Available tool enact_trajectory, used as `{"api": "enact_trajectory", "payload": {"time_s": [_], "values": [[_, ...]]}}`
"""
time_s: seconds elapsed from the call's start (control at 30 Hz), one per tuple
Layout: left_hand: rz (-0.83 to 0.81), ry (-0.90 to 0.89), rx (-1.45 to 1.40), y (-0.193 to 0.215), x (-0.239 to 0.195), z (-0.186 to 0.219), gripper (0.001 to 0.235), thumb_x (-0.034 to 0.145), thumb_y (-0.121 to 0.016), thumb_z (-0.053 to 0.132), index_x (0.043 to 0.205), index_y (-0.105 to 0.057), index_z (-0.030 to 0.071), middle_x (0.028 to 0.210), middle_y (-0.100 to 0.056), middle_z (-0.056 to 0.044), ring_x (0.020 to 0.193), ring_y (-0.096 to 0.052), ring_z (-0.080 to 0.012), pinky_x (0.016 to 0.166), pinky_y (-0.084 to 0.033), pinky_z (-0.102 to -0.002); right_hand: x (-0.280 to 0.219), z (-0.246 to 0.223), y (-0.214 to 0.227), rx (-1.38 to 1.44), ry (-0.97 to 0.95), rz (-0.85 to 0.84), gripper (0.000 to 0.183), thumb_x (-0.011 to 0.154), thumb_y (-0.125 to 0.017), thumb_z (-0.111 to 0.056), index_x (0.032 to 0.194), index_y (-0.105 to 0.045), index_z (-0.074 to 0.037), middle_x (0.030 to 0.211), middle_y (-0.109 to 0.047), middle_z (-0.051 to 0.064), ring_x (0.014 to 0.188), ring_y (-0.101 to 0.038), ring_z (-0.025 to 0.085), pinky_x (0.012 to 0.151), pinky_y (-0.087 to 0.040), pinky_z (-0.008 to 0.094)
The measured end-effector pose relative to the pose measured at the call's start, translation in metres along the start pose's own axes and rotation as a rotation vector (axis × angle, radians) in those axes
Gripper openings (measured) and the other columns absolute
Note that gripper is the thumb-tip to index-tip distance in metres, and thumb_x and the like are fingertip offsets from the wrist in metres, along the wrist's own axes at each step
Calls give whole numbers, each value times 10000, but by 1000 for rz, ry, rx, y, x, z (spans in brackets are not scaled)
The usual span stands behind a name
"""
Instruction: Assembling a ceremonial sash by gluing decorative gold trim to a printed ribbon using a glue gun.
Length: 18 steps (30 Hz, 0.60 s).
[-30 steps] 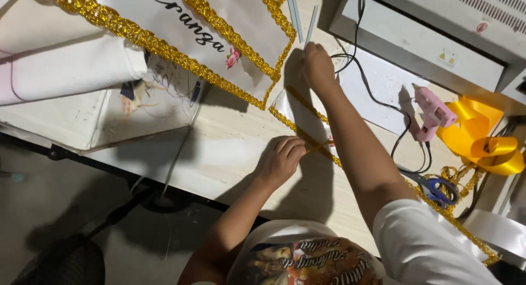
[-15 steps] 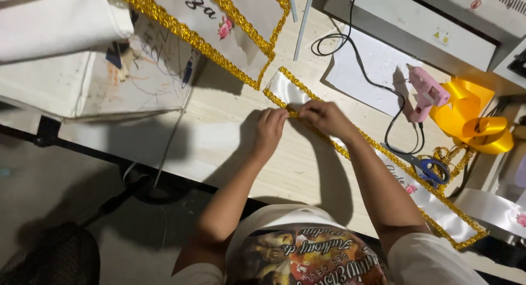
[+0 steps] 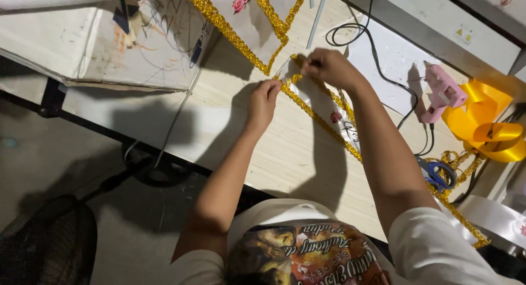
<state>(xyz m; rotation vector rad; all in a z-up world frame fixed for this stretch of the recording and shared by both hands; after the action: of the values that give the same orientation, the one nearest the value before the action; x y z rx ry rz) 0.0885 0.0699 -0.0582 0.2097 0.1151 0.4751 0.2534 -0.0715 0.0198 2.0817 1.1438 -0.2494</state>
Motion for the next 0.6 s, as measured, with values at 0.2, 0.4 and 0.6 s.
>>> {"api": "enact_trajectory", "payload": {"time_s": [0.2, 0.4, 0.6], "values": [[62, 49, 131, 10, 24, -8, 147, 959, -697, 113, 1057, -768, 29, 899, -723, -152, 776, -700, -220, 692, -541, -349, 31, -10, 8, -39, 117, -5, 142, 939, -707, -64, 1076, -725, -33, 993, -746, 89, 924, -698, 198, 827, -552, 333], [66, 239, 70, 5, 26, -5, 165, 973, -704, 157, 1043, -776, 26, 726, -723, -136, 616, -651, -210, 587, -494, -351, 57, 3, 7, -41, 145, -32, 117, 950, -701, -106, 1042, -715, -34, 1009, -774, 79, 951, -744, 168, 889, -578, 334], [47, 292, 278, 5, 30, 7, 233, 987, -714, 216, 909, -744, -2, 675, -707, -132, 549, -652, -222, 530, -472, -363, 74, 16, -2, -123, 80, 22, 172, 955, -727, -171, 1071, -719, -44, 1027, -767, 96, 922, -736, 186, 859, -571, 351]]}}
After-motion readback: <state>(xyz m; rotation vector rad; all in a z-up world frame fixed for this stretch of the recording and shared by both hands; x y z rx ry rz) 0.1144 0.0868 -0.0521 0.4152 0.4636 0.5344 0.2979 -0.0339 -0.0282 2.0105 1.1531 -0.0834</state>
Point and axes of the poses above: each hand's wrist, its own x-axis towards the middle knuckle, its own y-axis out of the back of the hand, z = x × y, the point moved 5 cm from there along x, towards the middle knuckle
